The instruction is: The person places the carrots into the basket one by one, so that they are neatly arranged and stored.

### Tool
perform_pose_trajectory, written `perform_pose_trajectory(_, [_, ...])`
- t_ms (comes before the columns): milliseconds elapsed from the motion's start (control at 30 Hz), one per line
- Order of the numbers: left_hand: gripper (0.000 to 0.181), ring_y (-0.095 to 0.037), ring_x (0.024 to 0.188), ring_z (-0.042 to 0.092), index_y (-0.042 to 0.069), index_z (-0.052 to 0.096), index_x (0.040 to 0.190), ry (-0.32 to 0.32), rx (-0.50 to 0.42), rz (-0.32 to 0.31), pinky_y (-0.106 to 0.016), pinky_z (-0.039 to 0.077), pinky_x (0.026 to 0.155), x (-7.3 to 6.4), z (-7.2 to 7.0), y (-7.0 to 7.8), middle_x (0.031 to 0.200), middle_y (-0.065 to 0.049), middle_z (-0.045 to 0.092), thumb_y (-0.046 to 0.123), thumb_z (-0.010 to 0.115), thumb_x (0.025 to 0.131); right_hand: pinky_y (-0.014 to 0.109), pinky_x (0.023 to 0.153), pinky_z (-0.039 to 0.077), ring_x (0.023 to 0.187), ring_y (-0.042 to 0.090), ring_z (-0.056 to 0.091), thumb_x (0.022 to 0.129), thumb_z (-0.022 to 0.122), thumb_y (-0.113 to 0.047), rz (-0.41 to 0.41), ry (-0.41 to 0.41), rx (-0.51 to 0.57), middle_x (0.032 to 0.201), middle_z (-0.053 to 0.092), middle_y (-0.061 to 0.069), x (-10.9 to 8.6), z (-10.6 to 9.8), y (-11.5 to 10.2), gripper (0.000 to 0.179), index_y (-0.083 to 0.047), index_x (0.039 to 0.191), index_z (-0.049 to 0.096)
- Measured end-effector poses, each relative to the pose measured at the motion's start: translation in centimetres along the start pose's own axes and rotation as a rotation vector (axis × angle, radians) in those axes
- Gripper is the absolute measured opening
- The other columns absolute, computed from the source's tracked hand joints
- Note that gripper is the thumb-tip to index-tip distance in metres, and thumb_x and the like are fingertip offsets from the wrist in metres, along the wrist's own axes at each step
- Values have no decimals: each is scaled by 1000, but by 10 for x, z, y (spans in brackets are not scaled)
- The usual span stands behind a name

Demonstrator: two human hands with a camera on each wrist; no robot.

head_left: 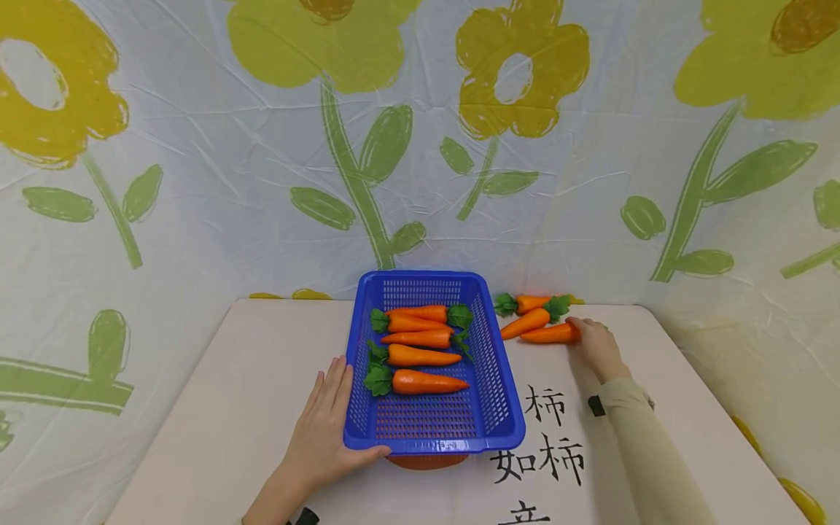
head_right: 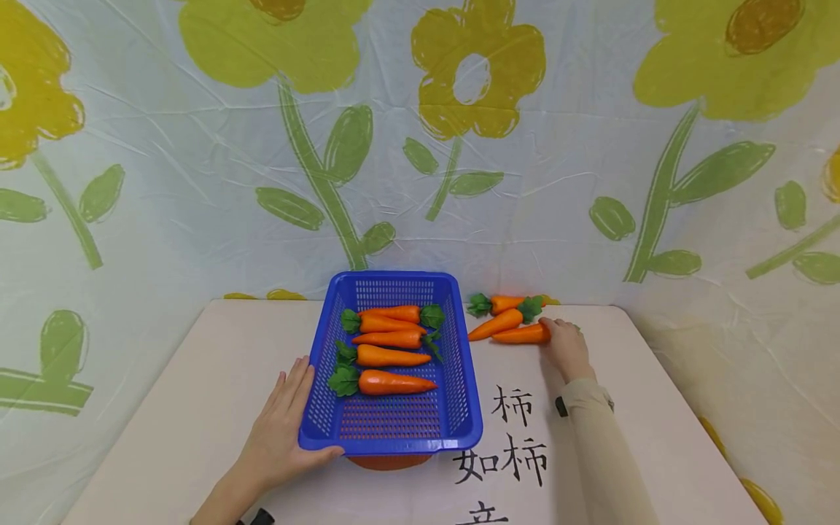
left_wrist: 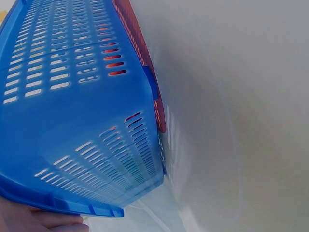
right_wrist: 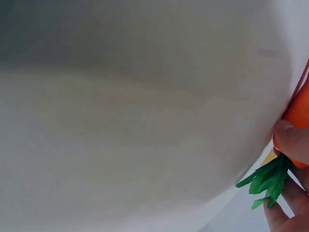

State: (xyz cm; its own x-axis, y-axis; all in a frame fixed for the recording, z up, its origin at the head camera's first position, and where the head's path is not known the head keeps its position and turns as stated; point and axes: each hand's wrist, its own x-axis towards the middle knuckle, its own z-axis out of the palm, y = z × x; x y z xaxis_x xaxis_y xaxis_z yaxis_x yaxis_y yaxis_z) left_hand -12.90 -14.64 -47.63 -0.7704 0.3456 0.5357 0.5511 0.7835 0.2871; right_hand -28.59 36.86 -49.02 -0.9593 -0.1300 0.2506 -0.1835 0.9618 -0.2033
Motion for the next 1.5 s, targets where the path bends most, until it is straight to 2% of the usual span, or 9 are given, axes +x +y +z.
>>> perform_pose_trajectory(500, [125,-41,145,27,-12,32,148,11,-9,5,-39,8,124,0,2,-2,158,-26,25,87,52,74,66,84,47,95,54,56,81,58,14,14,-5,9,109,60,35,-5,-2,-3,41,8,122,60])
perform_pose_trajectory(800, [125,-39,147,24,-11,31,149,-16,-3,-12,-38,6,124,1,2,-1,161,-23,21,86,56,73,67,78,48,88,54,56,76,60,17,24,-26,39,99,61,34,-11,-7,-6,43,9,118,61])
perform_pose_trajectory(933, [126,-39,146,25,-11,31,149,-13,3,-11,-37,5,124,1,1,-1,161,-23,21,87,53,73,68,77,48,89,55,56,74,60,17,19,-24,58,99,61,34,-11,-11,-7,46,9,119,61])
perform_pose_trajectory(1167, [126,-40,146,26,-11,31,149,-2,-5,-4,-38,6,124,0,1,-1,159,-25,24,87,52,74,66,74,48,83,53,58,74,67,14,-8,37,87,94,62,33,-4,-30,-16,46,9,120,61])
perform_pose_trajectory(1500, [126,-41,145,26,-11,32,149,5,-5,0,-40,8,124,0,2,-2,159,-26,24,88,52,73,63,74,47,83,51,58,78,72,9,-48,140,104,101,62,35,8,-67,-41,48,7,124,59])
